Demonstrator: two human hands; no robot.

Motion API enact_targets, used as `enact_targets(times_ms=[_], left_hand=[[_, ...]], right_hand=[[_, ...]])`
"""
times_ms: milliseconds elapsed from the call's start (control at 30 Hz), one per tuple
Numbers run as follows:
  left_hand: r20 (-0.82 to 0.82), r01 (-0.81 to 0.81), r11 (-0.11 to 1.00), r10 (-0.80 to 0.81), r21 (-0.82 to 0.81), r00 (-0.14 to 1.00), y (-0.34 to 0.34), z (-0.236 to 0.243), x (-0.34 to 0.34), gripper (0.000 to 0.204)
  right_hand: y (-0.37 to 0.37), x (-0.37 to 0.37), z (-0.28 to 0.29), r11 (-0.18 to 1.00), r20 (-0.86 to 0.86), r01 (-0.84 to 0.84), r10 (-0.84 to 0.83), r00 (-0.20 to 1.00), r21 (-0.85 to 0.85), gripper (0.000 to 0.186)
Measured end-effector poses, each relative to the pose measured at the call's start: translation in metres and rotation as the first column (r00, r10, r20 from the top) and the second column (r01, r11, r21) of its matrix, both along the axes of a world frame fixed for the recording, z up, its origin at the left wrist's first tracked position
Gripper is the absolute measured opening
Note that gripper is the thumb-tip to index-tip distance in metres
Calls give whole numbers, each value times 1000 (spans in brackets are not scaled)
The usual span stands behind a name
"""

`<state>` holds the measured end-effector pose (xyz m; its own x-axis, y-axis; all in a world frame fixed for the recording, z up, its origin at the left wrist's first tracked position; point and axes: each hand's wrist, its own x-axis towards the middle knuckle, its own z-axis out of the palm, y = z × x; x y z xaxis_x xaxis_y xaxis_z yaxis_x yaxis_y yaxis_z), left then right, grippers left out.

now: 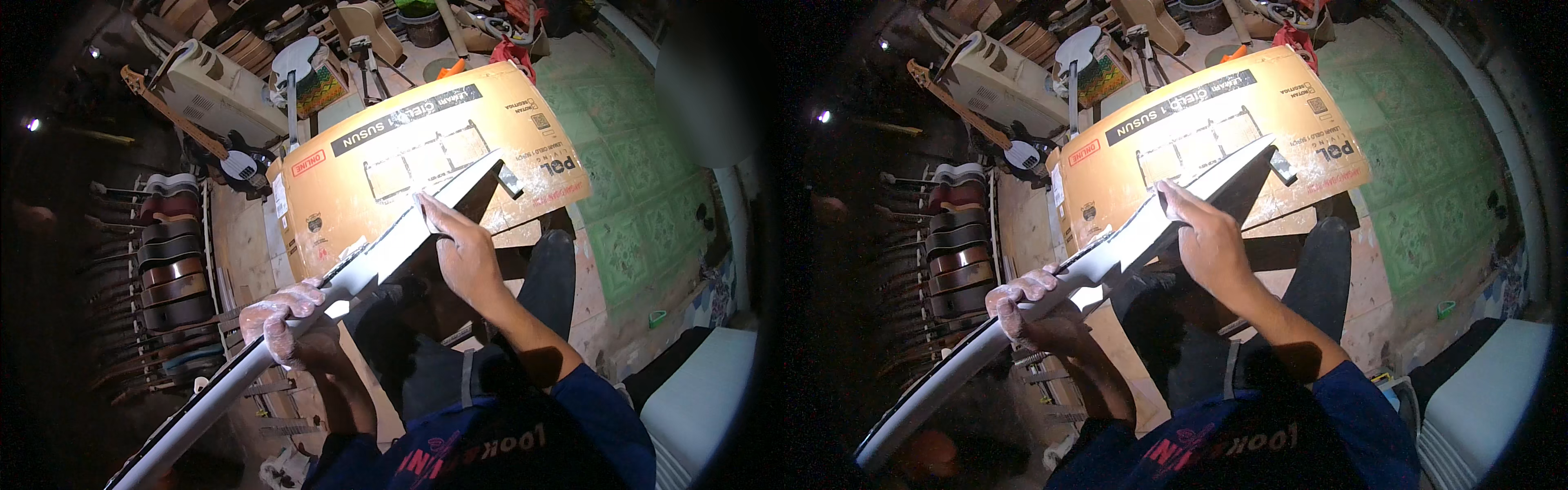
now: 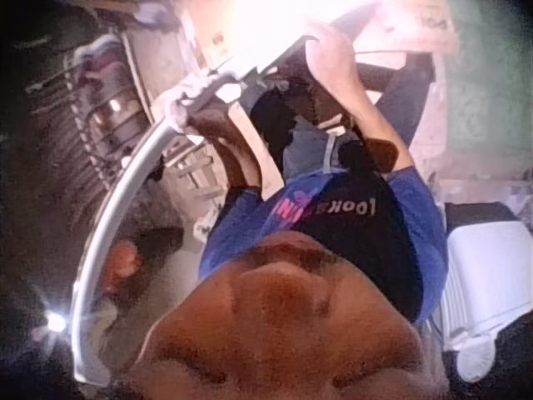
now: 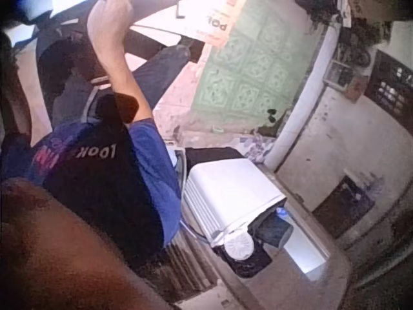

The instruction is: The person smooths the surface of a white guitar body using a sanding block. They hold the guitar neck with their left hand and rub the block along the edges and curves of the body with their right hand. The person works on different sections of the guitar body, including the upper and lower bouts, to refine the finish.

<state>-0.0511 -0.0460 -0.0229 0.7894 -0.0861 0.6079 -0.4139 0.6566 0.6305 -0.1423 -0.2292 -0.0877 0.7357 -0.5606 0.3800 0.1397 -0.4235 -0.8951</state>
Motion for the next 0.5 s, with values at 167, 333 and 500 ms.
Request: enact_targets(times_ms=[167,333,500], left_hand=[[119,157,987,-154,-21,981,29,-10,15,16],[105,139,990,-138,-4,985,30,-8,17,23],[72,99,995,-100,24,992,30,-3,18,26]], right_hand=[[-6,-9,-19,982,-18,-143,147,989,126,54],[-4,-6,-32,940,-34,-195,213,976,280,60],[-22,0,-92,993,-134,-105,111,985,54,61]])
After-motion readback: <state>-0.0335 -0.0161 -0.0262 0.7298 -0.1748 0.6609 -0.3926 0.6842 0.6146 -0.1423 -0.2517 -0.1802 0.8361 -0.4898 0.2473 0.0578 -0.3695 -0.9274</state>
